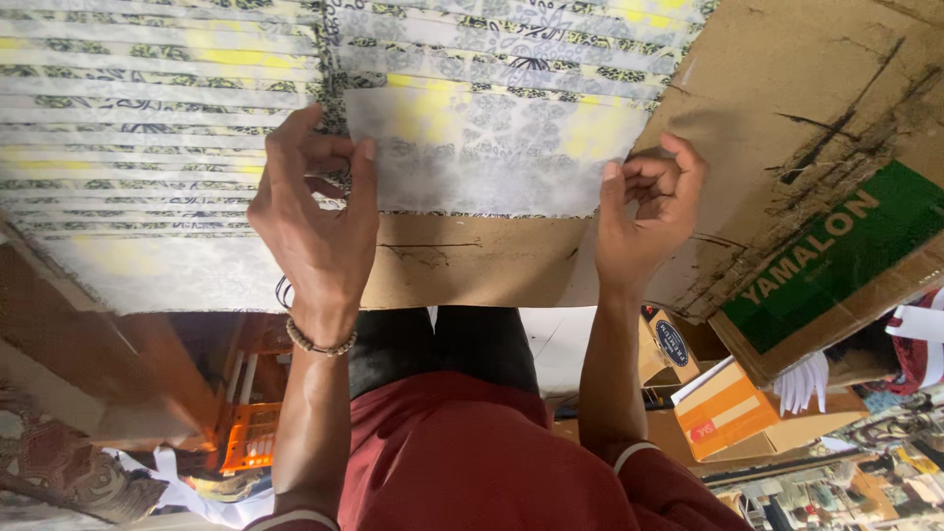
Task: The person repeatedly places a thin white sheet between two patterned paper sheets on a cardboard work surface, then folds the patterned sheets over the white sheet to form a small packet. The person continues this process one at a time, stacking the finished packets on the table.
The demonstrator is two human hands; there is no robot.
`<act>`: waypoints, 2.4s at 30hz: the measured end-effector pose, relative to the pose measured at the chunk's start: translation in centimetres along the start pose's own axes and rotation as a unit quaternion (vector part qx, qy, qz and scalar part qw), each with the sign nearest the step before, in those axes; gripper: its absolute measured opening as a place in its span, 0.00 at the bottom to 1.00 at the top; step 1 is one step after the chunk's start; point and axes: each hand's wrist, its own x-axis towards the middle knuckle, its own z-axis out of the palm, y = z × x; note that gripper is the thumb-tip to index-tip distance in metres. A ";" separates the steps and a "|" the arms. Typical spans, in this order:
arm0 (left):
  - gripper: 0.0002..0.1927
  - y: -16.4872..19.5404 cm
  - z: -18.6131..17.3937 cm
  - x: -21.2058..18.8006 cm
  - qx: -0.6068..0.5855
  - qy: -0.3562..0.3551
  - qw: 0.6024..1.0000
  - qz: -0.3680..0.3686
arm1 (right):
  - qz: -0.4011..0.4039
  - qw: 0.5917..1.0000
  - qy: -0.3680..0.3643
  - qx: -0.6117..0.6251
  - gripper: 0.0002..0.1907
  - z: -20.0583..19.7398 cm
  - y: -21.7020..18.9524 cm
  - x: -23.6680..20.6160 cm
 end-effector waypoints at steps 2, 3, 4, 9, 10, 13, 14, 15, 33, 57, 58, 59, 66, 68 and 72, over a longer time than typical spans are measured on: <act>0.21 0.1 0.2 0.1 0.010 0.010 1.000 0.011 | 0.001 1.000 -0.001 0.000 0.24 -0.1 0.2 0.0; 0.21 0.2 0.2 0.1 0.016 0.017 1.000 0.017 | 0.001 1.000 -0.002 0.002 0.24 -0.1 0.2 0.1; 0.21 0.3 0.2 0.2 0.018 0.019 1.000 0.008 | 0.002 1.000 -0.003 0.003 0.23 -0.1 0.3 0.1; 0.20 0.9 0.1 0.3 0.013 0.020 0.999 -0.024 | 0.002 1.000 -0.005 -0.025 0.20 -0.2 0.2 0.0; 0.20 1.0 0.1 0.4 0.012 0.021 0.999 -0.027 | 0.003 1.000 -0.006 -0.023 0.20 -0.2 0.1 0.0; 0.20 1.1 0.0 0.5 0.009 0.022 0.999 -0.033 | 0.010 1.000 -0.006 -0.019 0.20 -0.1 -0.1 0.0; 0.20 1.0 0.0 0.5 0.010 0.022 0.999 -0.031 | 0.015 1.000 -0.004 -0.018 0.20 -0.1 -0.2 0.0; 0.20 0.9 0.0 0.5 0.010 0.022 0.999 -0.030 | 0.020 1.000 -0.003 -0.018 0.20 -0.1 -0.3 0.0; 0.23 1.7 2.6 -2.4 0.118 -0.017 0.979 0.165 | -0.140 0.972 0.003 -0.191 0.25 1.4 -2.1 -1.8; 0.38 -0.3 7.9 -4.3 0.240 -0.178 0.945 0.130 | -0.150 0.897 -0.116 -0.399 0.40 5.0 0.1 -1.3; 0.38 -0.3 7.8 -4.2 0.234 -0.173 0.948 0.127 | -0.154 0.899 -0.114 -0.393 0.39 5.1 0.1 -1.3; 0.38 -0.1 7.8 -4.2 0.227 -0.168 0.951 0.126 | -0.156 0.901 -0.111 -0.390 0.39 5.1 0.0 -1.3; 0.37 1.2 7.1 -3.7 0.206 -0.140 0.961 0.119 | -0.146 0.924 -0.106 -0.337 0.35 4.2 -2.5 -0.8; 0.38 1.9 6.7 -3.6 0.190 -0.139 0.966 0.110 | -0.171 0.954 -0.061 -0.238 0.33 3.9 -3.8 -0.1; 0.38 3.2 5.7 -3.0 0.155 -0.112 0.973 0.126 | -0.205 0.960 0.010 -0.190 0.27 4.0 -7.4 2.8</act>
